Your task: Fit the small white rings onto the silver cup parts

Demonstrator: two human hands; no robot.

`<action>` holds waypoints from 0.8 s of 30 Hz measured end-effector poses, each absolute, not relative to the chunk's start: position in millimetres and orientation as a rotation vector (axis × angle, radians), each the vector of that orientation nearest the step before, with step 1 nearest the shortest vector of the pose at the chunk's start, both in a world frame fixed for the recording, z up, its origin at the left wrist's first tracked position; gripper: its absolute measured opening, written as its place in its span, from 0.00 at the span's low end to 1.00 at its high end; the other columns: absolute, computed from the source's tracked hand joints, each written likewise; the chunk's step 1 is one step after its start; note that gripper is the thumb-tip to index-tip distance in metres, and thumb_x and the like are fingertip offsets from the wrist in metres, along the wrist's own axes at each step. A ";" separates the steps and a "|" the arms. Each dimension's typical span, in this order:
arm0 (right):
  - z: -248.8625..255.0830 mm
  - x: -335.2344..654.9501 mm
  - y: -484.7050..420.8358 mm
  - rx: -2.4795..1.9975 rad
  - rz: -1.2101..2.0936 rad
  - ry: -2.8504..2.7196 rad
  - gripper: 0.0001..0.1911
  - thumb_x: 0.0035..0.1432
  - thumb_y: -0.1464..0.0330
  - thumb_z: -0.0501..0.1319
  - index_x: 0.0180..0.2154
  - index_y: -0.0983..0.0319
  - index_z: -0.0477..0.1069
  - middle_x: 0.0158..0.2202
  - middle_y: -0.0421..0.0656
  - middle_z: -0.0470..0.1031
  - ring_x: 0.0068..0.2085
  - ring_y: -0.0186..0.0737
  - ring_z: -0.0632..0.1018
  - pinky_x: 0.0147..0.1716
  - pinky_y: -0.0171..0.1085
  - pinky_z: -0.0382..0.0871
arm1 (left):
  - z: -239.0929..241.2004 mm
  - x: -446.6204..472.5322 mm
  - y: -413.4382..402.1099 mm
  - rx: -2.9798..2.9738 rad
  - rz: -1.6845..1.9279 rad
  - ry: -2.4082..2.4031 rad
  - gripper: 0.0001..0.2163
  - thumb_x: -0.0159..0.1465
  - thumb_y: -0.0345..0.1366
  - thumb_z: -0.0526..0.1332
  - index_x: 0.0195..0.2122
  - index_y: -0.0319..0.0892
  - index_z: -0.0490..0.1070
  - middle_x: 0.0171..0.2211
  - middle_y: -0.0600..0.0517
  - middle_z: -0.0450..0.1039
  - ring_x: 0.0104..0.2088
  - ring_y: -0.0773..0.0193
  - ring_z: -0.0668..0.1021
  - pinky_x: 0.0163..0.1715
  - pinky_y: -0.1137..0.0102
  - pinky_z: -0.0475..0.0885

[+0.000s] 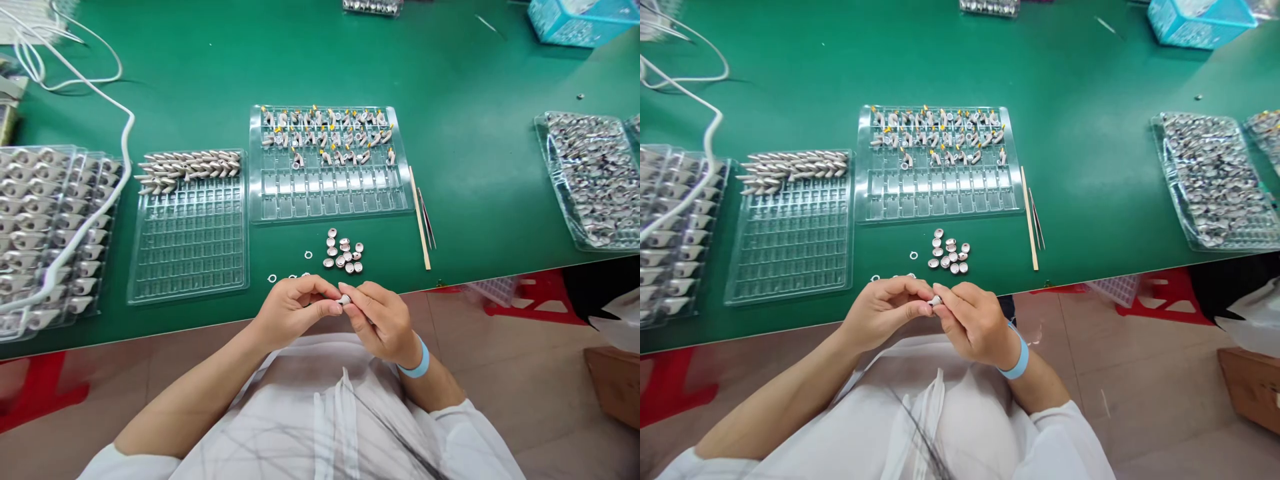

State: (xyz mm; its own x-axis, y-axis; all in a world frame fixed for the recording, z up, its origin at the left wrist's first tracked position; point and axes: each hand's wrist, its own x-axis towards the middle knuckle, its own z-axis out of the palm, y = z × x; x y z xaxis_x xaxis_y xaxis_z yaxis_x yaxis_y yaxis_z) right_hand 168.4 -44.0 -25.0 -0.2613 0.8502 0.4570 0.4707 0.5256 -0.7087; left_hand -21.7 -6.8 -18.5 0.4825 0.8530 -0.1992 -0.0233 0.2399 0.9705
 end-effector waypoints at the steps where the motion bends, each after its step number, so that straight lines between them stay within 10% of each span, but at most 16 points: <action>1: -25.3 168.3 -44.4 -1.087 0.535 -1.921 0.21 0.63 0.74 0.55 0.58 0.62 0.64 0.34 0.45 0.74 0.31 0.36 0.73 0.27 0.35 0.71 | -18.1 -21.2 -7.1 1.147 0.722 0.883 0.04 0.59 0.32 0.67 0.34 0.39 0.76 0.29 0.50 0.79 0.31 0.65 0.80 0.35 0.72 0.77; 24: -24.5 169.4 -43.9 -0.993 0.625 -1.883 0.20 0.61 0.75 0.57 0.55 0.64 0.68 0.32 0.45 0.73 0.30 0.35 0.71 0.27 0.35 0.69 | -4.6 -18.8 -5.5 0.824 0.612 0.877 0.07 0.54 0.32 0.71 0.29 0.37 0.74 0.24 0.53 0.76 0.27 0.67 0.78 0.30 0.72 0.76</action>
State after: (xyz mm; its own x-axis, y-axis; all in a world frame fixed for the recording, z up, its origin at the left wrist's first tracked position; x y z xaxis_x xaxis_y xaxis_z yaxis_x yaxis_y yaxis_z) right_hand 169.4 -43.9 -24.5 -0.2823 0.8336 0.4749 0.3845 0.5518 -0.7401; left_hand -18.8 -5.5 -4.6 0.5097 0.7522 -0.4177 -0.1328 0.5484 0.8256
